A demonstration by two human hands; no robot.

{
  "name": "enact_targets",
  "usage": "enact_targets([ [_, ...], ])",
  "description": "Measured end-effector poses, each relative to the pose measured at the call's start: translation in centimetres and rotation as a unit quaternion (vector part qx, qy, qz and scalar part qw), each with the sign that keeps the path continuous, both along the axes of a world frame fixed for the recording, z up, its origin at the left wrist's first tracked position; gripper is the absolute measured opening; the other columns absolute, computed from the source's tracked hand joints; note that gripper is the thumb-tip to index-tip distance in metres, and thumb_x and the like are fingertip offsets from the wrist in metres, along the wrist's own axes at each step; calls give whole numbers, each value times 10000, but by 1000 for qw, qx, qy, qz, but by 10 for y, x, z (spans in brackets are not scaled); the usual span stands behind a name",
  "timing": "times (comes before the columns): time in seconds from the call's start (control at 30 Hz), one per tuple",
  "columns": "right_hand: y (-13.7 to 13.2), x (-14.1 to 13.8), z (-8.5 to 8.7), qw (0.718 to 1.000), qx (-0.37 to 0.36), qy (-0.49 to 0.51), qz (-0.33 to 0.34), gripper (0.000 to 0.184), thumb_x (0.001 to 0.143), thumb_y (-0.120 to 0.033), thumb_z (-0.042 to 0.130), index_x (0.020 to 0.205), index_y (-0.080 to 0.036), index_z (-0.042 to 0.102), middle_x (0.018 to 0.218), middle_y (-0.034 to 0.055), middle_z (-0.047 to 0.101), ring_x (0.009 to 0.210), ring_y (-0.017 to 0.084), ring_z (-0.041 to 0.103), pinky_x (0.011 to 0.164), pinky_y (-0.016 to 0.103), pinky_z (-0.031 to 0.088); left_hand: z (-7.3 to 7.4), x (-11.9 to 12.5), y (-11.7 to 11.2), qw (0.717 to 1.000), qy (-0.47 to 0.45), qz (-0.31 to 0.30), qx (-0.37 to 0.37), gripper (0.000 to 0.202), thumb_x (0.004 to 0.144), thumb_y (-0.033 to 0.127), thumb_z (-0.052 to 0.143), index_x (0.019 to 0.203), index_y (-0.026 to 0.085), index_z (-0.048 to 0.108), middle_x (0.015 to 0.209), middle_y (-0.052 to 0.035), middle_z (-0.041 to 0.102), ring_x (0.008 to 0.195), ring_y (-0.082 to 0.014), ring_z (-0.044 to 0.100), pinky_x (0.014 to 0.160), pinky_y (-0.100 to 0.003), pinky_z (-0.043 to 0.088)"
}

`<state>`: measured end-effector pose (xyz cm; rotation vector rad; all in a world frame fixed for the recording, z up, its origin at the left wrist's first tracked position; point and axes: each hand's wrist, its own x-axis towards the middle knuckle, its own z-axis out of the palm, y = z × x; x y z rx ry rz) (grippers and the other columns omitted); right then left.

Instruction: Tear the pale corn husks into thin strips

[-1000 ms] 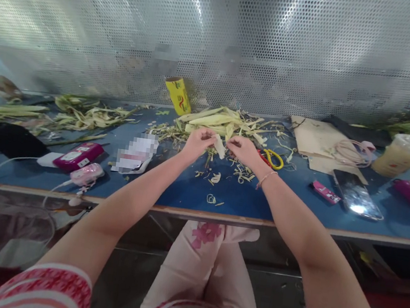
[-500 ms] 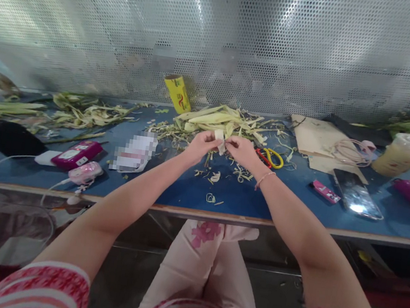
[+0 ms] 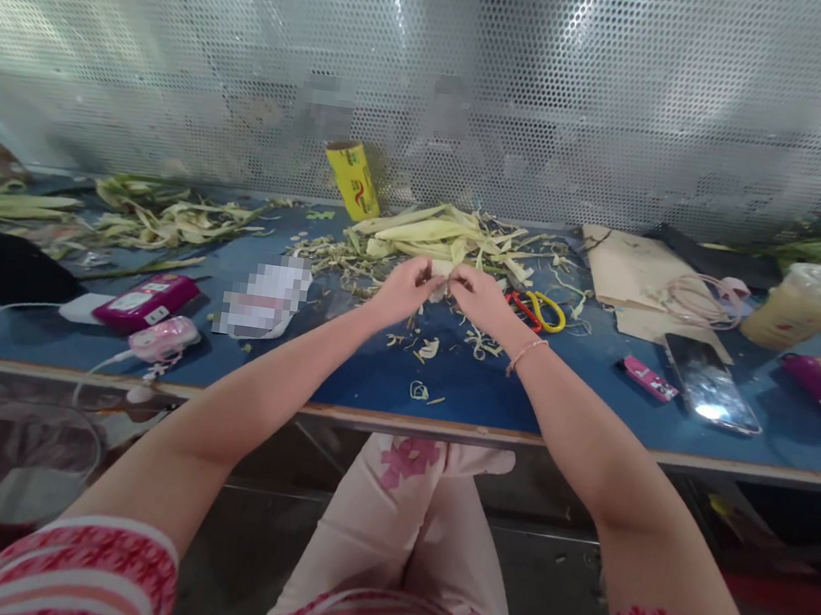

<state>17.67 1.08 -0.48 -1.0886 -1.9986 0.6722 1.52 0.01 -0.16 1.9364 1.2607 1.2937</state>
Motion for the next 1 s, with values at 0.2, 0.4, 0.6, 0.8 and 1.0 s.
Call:
enact_targets([
  [0.2,4,-6,-4,991,-90,94,21,203,773,-114,446,610,-235,435,473,-45,480,476,132,469,541,270,387,-5,0,3,999,-30,3,43,171,801,109,625,693,192,521,691,2,580,670,-140,525,687,-268,423],
  [0.4,5,-2,-5,996,-47,64,38,140,804,-193,449,671,-230,468,515,-38,471,508,141,464,550,277,381,-6,-3,9,998,-46,-5,36,112,819,125,615,742,172,547,700,7,612,648,-113,539,645,-237,431],
  [0.6,-1,0,-6,987,146,-59,7,173,875,-255,458,711,-237,407,697,22,526,699,188,516,715,340,420,-3,-2,8,995,-90,-39,-11,182,786,105,659,667,168,537,562,57,525,543,-80,473,574,-215,392],
  [0.8,14,3,-12,988,148,46,-17,155,872,-253,527,1008,-206,585,987,90,674,916,227,632,864,399,517,-7,-3,8,971,-181,-95,-125,252,664,180,824,726,152,581,536,62,582,479,-78,514,536,-219,415],
  [1.0,15,5,-9,991,102,89,-18,125,835,-230,574,902,-196,674,850,57,714,783,204,674,781,373,557,-2,-1,1,959,-197,-97,-179,200,715,215,811,754,127,635,588,26,648,522,-106,599,586,-252,515],
])
